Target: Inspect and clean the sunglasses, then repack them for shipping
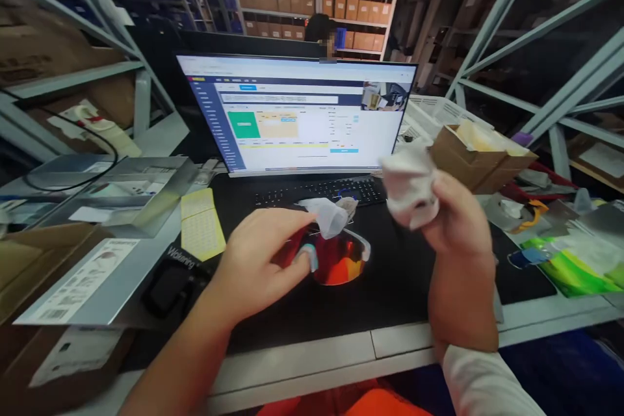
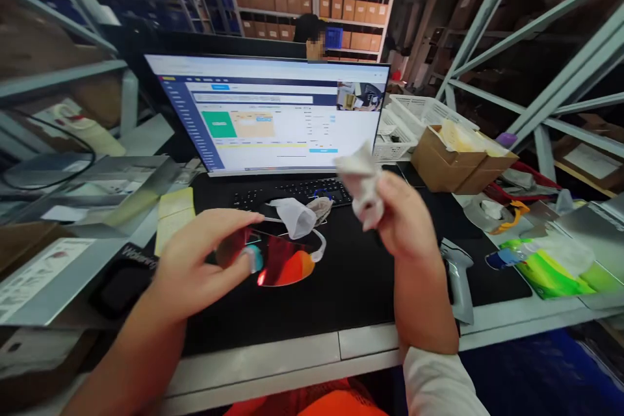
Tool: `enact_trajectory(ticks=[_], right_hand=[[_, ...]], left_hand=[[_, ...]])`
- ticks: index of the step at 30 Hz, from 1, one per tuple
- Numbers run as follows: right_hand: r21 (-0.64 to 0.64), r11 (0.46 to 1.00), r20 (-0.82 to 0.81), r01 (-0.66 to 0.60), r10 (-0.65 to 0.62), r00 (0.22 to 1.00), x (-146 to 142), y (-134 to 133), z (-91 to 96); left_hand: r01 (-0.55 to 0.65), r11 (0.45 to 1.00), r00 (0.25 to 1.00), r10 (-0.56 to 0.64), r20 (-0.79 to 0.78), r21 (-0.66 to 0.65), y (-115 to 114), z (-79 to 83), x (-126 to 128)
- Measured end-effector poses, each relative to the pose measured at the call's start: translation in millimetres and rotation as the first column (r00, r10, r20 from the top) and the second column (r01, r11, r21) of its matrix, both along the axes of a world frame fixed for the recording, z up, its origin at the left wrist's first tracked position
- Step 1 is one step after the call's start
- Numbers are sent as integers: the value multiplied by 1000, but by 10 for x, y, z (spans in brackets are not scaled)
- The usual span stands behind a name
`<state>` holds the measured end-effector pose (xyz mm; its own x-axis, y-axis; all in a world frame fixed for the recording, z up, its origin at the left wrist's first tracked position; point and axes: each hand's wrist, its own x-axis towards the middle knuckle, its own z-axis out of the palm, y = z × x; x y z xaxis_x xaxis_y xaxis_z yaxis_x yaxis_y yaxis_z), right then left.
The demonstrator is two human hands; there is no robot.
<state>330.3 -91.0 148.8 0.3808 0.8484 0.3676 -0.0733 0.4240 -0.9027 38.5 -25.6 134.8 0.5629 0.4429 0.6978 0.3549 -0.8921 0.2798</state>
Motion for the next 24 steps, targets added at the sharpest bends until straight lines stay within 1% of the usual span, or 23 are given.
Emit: enact_trajectory(ticks=[1, 2, 3, 4, 5, 6, 7, 9, 11, 12, 13, 14, 16, 17, 18, 19, 21, 22, 24], right_hand=[[-94, 981, 45, -172, 176, 983, -156, -50, -23], [-183, 930, 76, -320, 338, 938, -298, -95, -41], [-249, 867, 99, -432, 467, 879, -419, -132, -54], [-282, 822, 127, -494, 542, 831, -516, -158, -62], [-280, 805, 159, -524, 577, 801, -586, -172, -68], [-250, 809, 188, -532, 580, 793, -633, -173, -75], [-211, 824, 201, -526, 563, 801, -661, -162, -85], [-162, 857, 179, -489, 513, 840, -675, -118, -117], [-187, 881, 169, -435, 465, 869, -668, -65, -155], [-224, 887, 205, -405, 449, 870, -664, -42, -171], [-275, 887, 276, -371, 442, 853, -664, -24, -182], [-328, 882, 368, -337, 448, 815, -668, -11, -186], [-426, 858, 526, -287, 493, 693, -686, 1, -179], [-458, 847, 572, -272, 514, 639, -697, 2, -170], [-472, 841, 600, -265, 527, 602, -704, 2, -160], [-473, 840, 612, -266, 530, 587, -705, 3, -148], [-467, 835, 605, -292, 542, 583, -667, 13, -125], [-468, 824, 587, -320, 560, 585, -626, 23, -114], [-480, 779, 512, -403, 622, 592, -507, 53, -92]], left_hand=[[6, 1000, 1000, -6, -17, -2, -7, -14, 38], [9, 1000, 1000, -9, -30, -4, -10, -26, 70], [7, 1000, 999, -8, -41, -9, -10, -36, 93], [1, 1000, 999, -2, -47, -15, -7, -46, 108], [-7, 1000, 999, 6, -49, -23, -1, -54, 115], [-13, 999, 999, 12, -43, -31, 6, -62, 117], [-14, 999, 999, 13, -32, -41, 16, -70, 114], [-3, 999, 1000, 3, -7, -52, 34, -80, 103], [11, 999, 1000, -11, 7, -45, 43, -82, 96], [18, 999, 1000, -17, 7, -38, 42, -81, 96], [25, 999, 1000, -24, 3, -29, 35, -80, 101], [33, 999, 999, -33, 1, -17, 25, -82, 111], [64, 998, 998, -64, -7, 7, -3, -98, 144], [87, 996, 996, -87, -8, 22, -18, -113, 166], [109, 993, 994, -109, -10, 38, -31, -130, 189], [129, 990, 992, -129, -13, 53, -40, -147, 209], [144, 987, 990, -144, -6, 75, -42, -170, 231], [133, 988, 991, -134, 9, 77, -34, -172, 228], [81, 995, 995, -84, 54, 51, -1, -154, 189]])
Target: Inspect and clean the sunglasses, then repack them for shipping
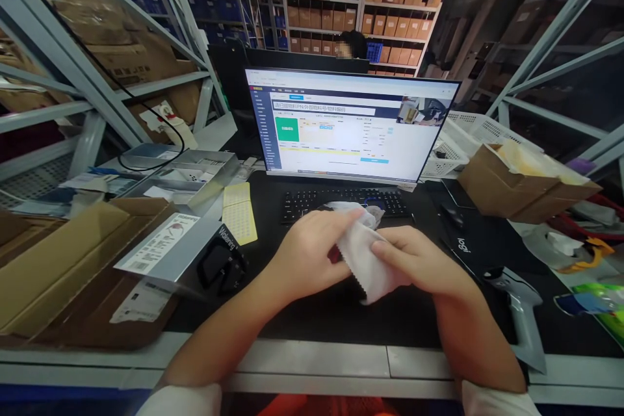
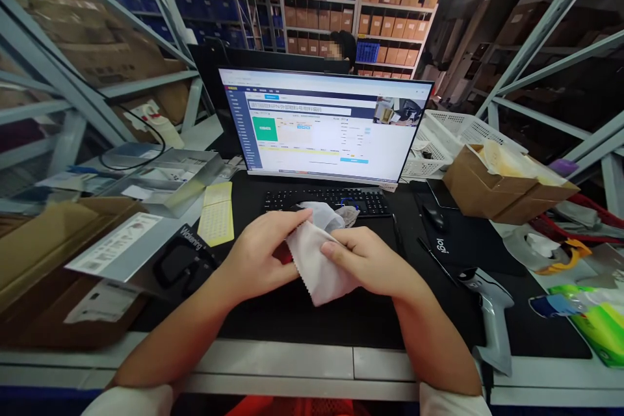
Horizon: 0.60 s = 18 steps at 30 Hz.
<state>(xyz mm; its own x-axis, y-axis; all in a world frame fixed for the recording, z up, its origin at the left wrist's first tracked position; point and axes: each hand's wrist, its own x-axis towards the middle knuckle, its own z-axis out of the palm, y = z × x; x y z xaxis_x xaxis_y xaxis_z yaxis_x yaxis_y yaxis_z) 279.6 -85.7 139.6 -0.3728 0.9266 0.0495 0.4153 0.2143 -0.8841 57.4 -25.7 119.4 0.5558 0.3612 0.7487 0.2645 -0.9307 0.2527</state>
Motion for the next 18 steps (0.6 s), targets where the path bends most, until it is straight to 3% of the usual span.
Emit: enact_trajectory(ticks=[6, 13, 18], right_hand=[[-83, 994, -163, -72, 58, 985, 234, 99, -17], [-20, 995, -23, -94, 93, 995, -10, 103, -81], [-89, 985, -32, -150, 148, 988, 236, 123, -30]], left_hand=[[-68, 997, 989, 72, 131, -39, 92, 83, -143], [23, 998, 1000, -22, -12, 59, -6, -25, 61], [-26, 998, 997, 22, 72, 51, 41, -11, 8]])
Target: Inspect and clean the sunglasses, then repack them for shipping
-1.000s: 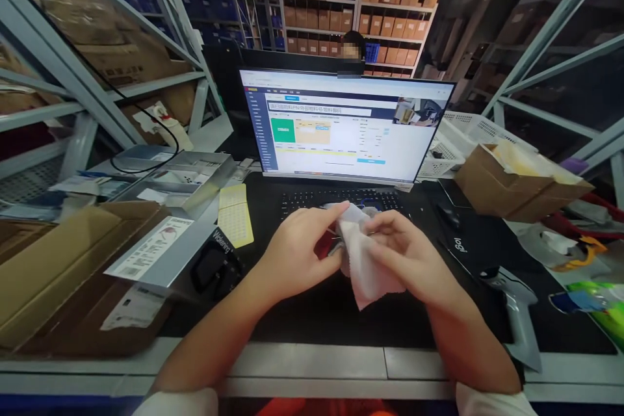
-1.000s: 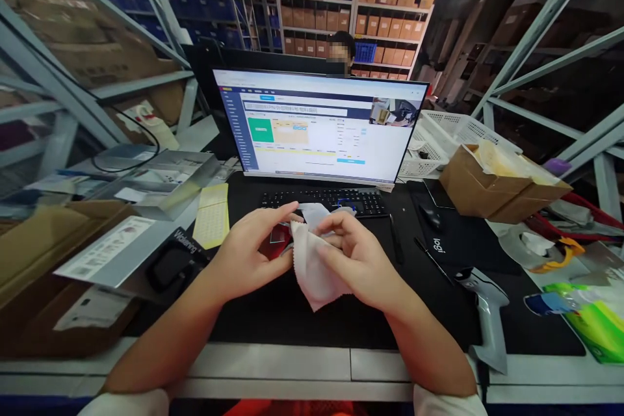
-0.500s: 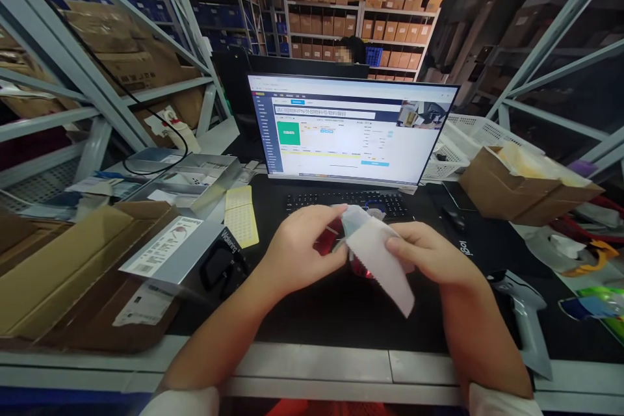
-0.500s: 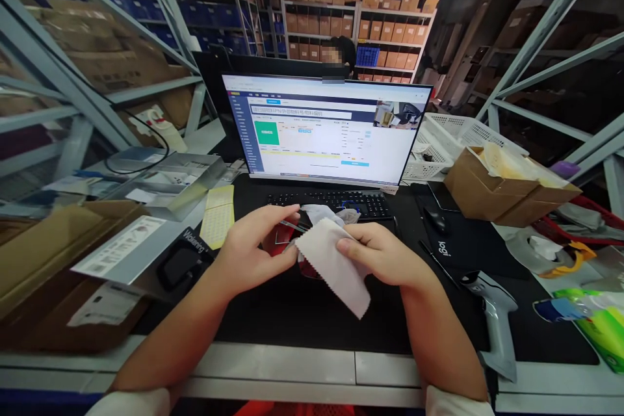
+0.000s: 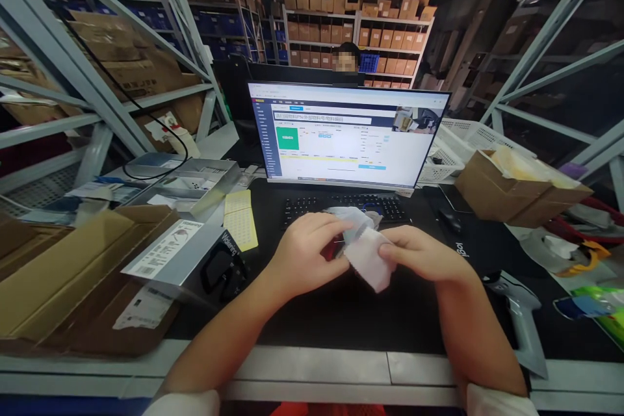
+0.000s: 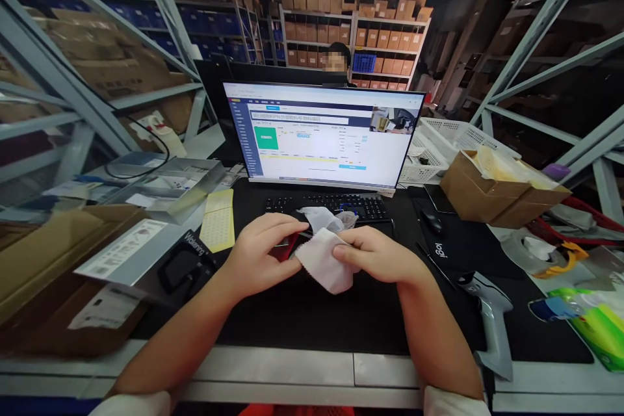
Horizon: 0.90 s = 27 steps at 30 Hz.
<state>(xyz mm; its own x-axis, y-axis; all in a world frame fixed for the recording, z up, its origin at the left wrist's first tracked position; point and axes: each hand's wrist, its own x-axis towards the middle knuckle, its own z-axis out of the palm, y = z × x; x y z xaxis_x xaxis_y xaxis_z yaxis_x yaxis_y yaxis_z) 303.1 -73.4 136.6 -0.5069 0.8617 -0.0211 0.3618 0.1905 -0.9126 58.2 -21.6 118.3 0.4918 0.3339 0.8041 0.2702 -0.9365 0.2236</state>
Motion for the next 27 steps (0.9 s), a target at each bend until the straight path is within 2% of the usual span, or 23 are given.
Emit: enact_trajectory(ticks=[3, 7, 10, 13, 17, 20, 23, 25, 27], right_hand=[[-14, 1000, -18, -12, 11, 1000, 124, 31, -4], [0, 1000, 9, 8, -8, 1000, 0, 52, -50], [117, 993, 97, 20, -32, 995, -177, 49, -65], [198, 980, 135, -1, -26, 990, -202, 37, -34], [99, 995, 46, 15, -19, 999, 28, 15, 22], [129, 977, -99, 168, -156, 983, 195, 21, -6], [123, 917, -290, 380, -333, 897, 240, 60, -104], [77, 861, -432, 503, -426, 795, 205, 102, -170], [41, 792, -579, 609, -478, 660, 124, 149, -208]], left_hand=[[-34, 999, 997, 37, 73, -41, 24, 22, -54], [-39, 999, 999, 40, 34, -28, -11, 4, -12], [21, 999, 999, -19, -48, 34, -48, -42, 70], [68, 996, 997, -64, -52, 66, -55, -79, 117], [26, 999, 998, -28, 63, 31, -22, -57, 83], [-11, 1000, 987, 12, 160, -8, -5, 4, 32], [-38, 999, 975, 43, 217, -26, -14, 69, -16], [-74, 997, 969, 75, 237, -13, -28, 102, -50], [-129, 992, 956, 122, 266, 9, -38, 124, -88]])
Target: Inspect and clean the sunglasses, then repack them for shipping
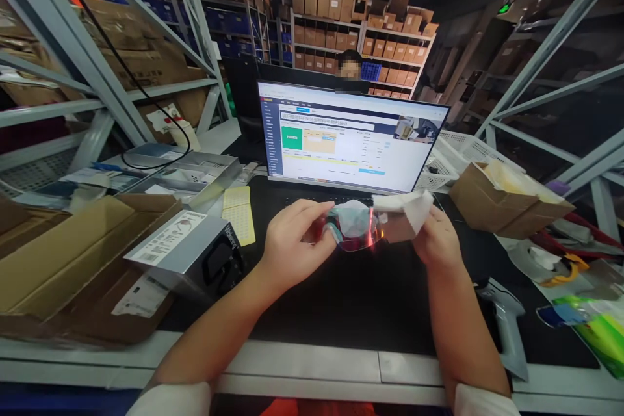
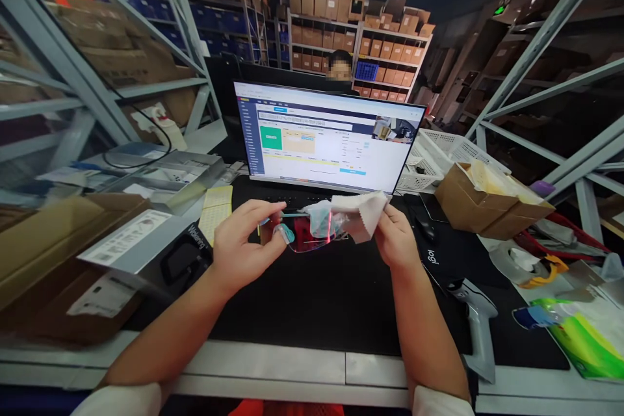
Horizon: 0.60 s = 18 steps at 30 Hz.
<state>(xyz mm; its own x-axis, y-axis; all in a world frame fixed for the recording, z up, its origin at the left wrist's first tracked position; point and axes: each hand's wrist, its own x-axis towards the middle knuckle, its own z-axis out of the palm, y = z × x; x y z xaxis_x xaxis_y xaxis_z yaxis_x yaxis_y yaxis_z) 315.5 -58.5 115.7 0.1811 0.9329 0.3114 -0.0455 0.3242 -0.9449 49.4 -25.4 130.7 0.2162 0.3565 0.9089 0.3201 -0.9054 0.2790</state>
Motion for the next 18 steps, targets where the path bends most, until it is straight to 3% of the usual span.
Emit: enact_trajectory(ticks=[3, 5, 8, 10, 13, 18], right_hand=[[86, 986, -224, 143, -121, 967, -212, 46, 11], [38, 987, -347, 158, -136, 928, -416, 35, 51], [-104, 994, -459, -40, -13, 888, -776, -65, 115], [-137, 970, -501, -200, 106, 859, -1009, -169, 120], [-134, 950, -495, -280, 181, 850, -1273, -303, 5], [-106, 987, -223, -121, 95, 970, -1383, -277, -321]], left_hand=[[-114, 993, 992, 113, 58, 29, 12, 18, -60], [-180, 983, 981, 177, 81, 33, 41, 16, -88], [-236, 972, 969, 235, 82, 12, 91, -21, -81], [-258, 966, 963, 258, 79, -7, 107, -65, -37], [-265, 964, 963, 264, 53, -3, 85, -132, 60], [-215, 973, 976, 217, -17, 88, 33, -199, 180]])
